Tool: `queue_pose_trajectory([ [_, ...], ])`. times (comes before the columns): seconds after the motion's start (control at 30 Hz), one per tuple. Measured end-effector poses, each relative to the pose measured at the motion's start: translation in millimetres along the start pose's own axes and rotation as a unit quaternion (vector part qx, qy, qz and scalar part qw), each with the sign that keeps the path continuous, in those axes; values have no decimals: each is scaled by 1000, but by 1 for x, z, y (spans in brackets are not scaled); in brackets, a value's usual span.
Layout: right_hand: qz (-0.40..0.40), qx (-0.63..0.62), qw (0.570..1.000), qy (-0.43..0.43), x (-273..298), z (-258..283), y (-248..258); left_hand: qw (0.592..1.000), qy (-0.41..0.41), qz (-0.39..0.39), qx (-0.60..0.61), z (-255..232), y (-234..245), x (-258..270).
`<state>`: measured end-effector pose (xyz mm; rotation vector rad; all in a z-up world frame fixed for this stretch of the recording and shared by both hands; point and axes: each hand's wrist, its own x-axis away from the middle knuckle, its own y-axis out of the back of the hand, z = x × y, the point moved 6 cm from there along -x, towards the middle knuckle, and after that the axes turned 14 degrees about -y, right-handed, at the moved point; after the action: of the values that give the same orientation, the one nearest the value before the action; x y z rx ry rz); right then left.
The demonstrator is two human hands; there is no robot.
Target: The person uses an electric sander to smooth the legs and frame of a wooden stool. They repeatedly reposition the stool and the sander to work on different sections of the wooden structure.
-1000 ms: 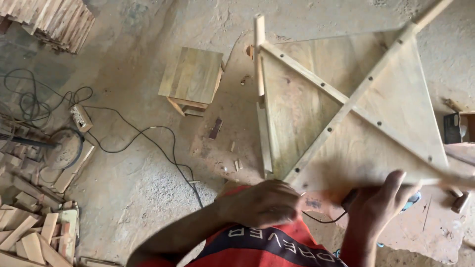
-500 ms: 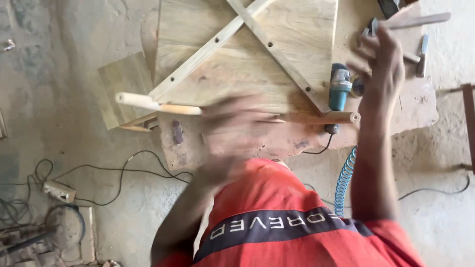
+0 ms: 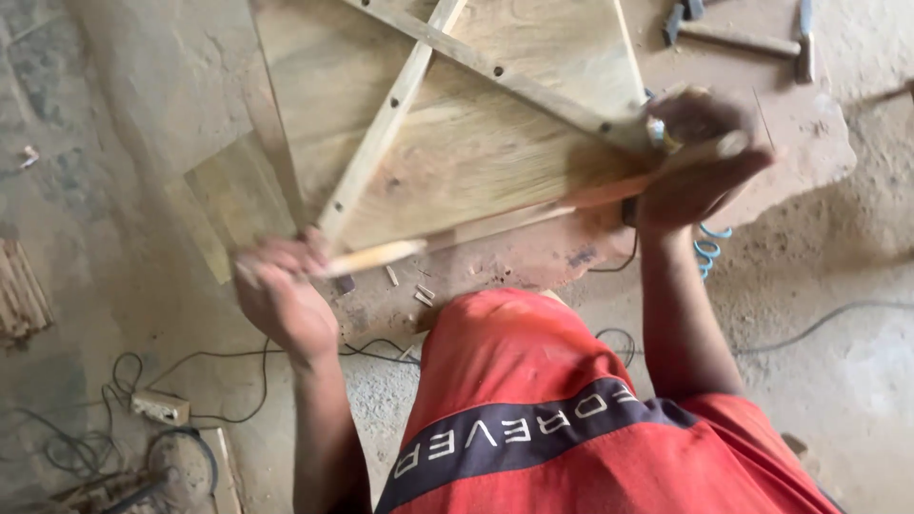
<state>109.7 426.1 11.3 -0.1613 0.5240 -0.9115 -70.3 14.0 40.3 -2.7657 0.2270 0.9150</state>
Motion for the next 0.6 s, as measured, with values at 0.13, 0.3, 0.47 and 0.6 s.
queue_pose_trajectory([
  [0.13,-102,84,991,22,-16,20,40,990,-78,103,55,-29,-42,42],
  [0.3,-78,200,976,47,-5,46,59,992,-85,79,41,-45,-59,51],
  [0.47,-116,195,974,16,-15,101,81,993,-58,98,30,-51,-65,47],
  [0.6,-109,214,971,-14,-23,125,96,995,-63,78,6,-48,-69,50],
])
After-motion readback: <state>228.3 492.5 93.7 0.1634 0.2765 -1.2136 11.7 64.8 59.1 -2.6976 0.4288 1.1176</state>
